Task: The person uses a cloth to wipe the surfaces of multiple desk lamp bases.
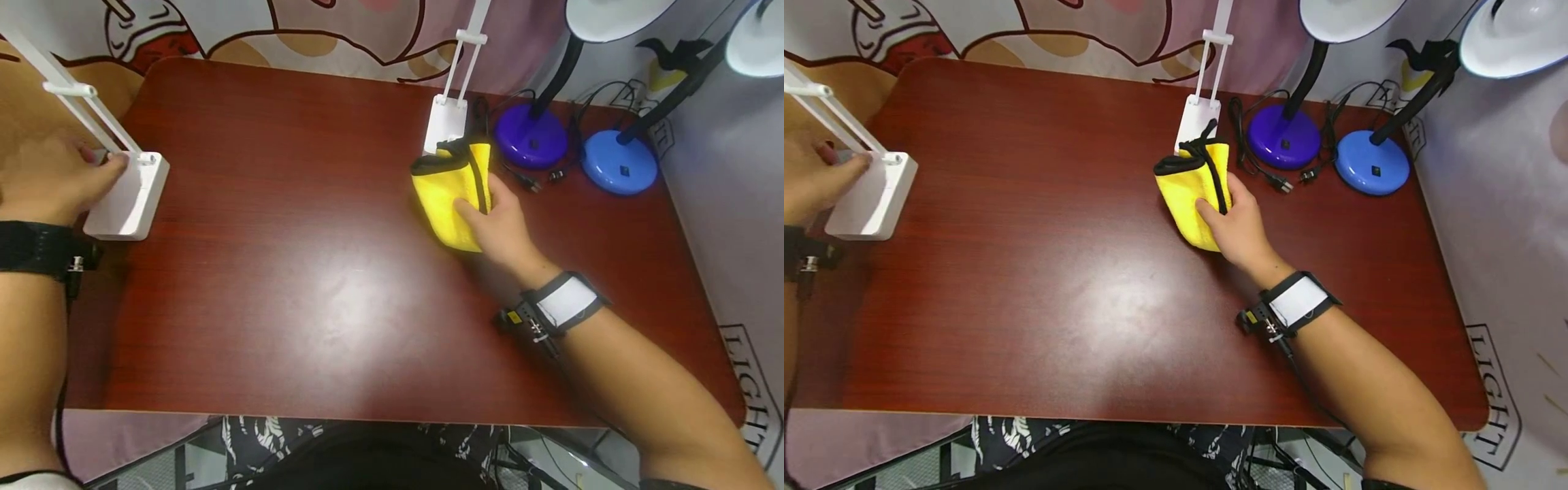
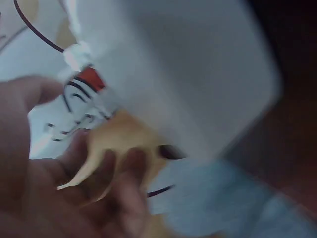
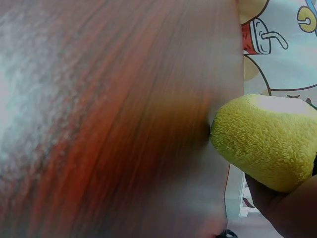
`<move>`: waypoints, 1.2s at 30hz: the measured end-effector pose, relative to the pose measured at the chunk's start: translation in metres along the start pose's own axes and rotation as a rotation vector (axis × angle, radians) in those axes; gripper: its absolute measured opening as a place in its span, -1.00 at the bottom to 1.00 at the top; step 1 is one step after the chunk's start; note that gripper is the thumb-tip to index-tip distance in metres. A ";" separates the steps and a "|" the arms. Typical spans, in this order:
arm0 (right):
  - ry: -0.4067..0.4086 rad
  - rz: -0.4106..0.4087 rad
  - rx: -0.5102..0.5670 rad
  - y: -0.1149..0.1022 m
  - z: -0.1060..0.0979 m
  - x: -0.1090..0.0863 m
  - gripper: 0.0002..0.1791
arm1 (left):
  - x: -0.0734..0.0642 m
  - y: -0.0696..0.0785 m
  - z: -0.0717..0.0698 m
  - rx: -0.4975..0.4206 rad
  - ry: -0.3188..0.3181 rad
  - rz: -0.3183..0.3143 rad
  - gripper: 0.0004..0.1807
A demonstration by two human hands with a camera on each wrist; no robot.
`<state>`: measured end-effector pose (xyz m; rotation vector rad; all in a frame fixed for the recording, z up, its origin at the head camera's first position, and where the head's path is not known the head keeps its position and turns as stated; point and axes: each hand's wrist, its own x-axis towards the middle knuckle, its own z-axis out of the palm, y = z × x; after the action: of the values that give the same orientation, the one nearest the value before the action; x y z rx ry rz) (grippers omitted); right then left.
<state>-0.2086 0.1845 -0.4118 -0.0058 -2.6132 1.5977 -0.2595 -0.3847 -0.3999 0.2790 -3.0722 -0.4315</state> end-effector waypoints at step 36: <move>0.029 -0.188 -0.198 -0.007 -0.002 -0.015 -0.46 | -0.018 0.302 0.102 -0.172 -0.523 0.655 -0.16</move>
<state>-0.1936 0.1821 -0.4060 0.1972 -2.6472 1.2669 -0.2996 -0.0686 -0.4150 -0.9590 -3.2841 -0.8121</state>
